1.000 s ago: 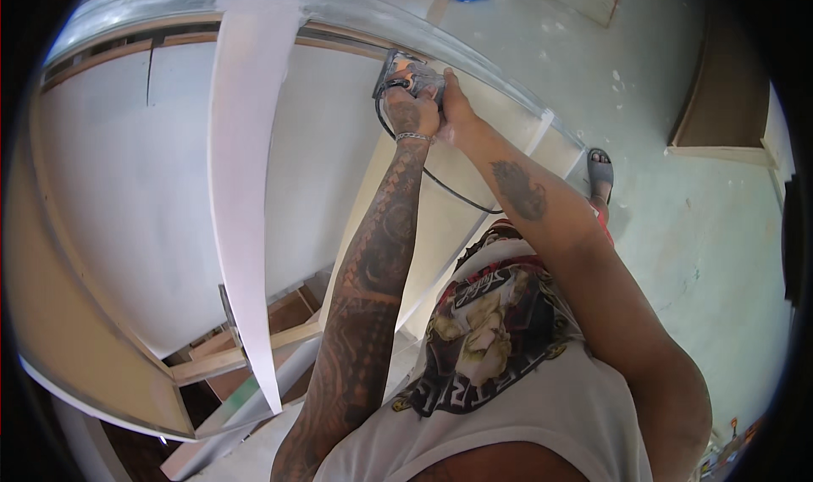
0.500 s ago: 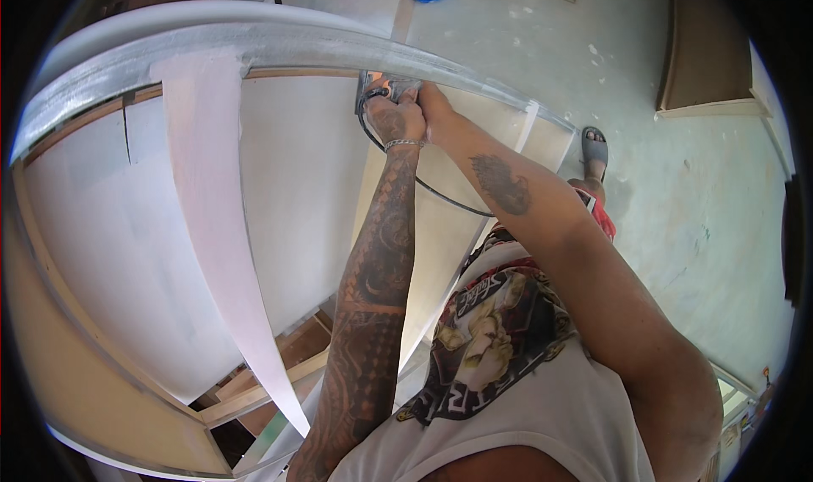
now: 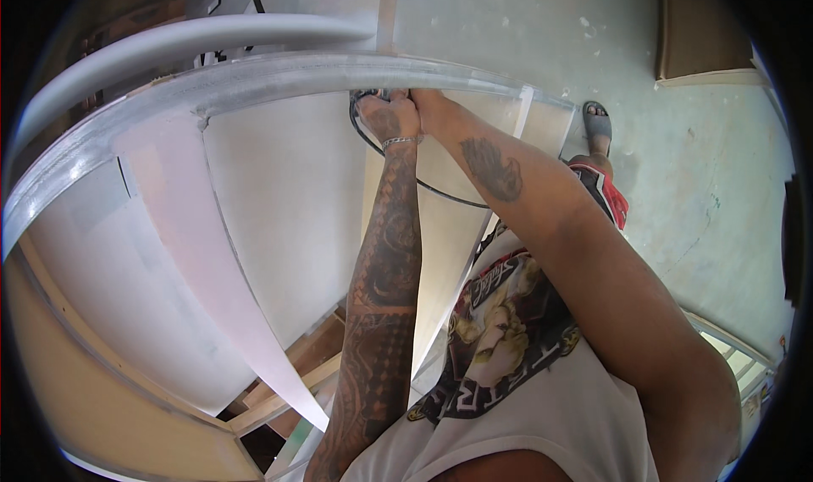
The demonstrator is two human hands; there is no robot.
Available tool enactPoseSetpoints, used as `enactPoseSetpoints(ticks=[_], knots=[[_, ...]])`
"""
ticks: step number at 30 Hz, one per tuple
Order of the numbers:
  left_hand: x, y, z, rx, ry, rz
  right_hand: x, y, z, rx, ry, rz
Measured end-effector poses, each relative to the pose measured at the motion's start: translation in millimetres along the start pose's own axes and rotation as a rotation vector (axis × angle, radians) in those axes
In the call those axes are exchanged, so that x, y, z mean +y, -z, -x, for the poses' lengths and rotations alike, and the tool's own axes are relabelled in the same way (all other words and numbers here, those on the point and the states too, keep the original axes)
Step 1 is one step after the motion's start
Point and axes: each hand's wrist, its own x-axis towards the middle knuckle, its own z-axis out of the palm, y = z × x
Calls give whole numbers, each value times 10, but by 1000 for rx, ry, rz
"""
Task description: The person uses a power orbital sander to smooth the surfaces and curved edges of a large wooden shelving unit in a workshop.
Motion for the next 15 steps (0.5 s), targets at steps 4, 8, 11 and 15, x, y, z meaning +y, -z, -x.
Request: enactPoseSetpoints(ticks=[4, 8, 11, 15], knots=[[-19, -35, 22, 5, 14, 33, -122, -139, 110, 157, -123, 10], [-62, -20, 15, 51, -34, 169, -168, -152, 294, -8, 222, 875], [-82, 11, -17, 111, -84, 128, -272, -404, 128, 173, -278, -139], [-14, -65, 54, 82, -46, 112, -279, -230, 252, 99, -50, 371]])
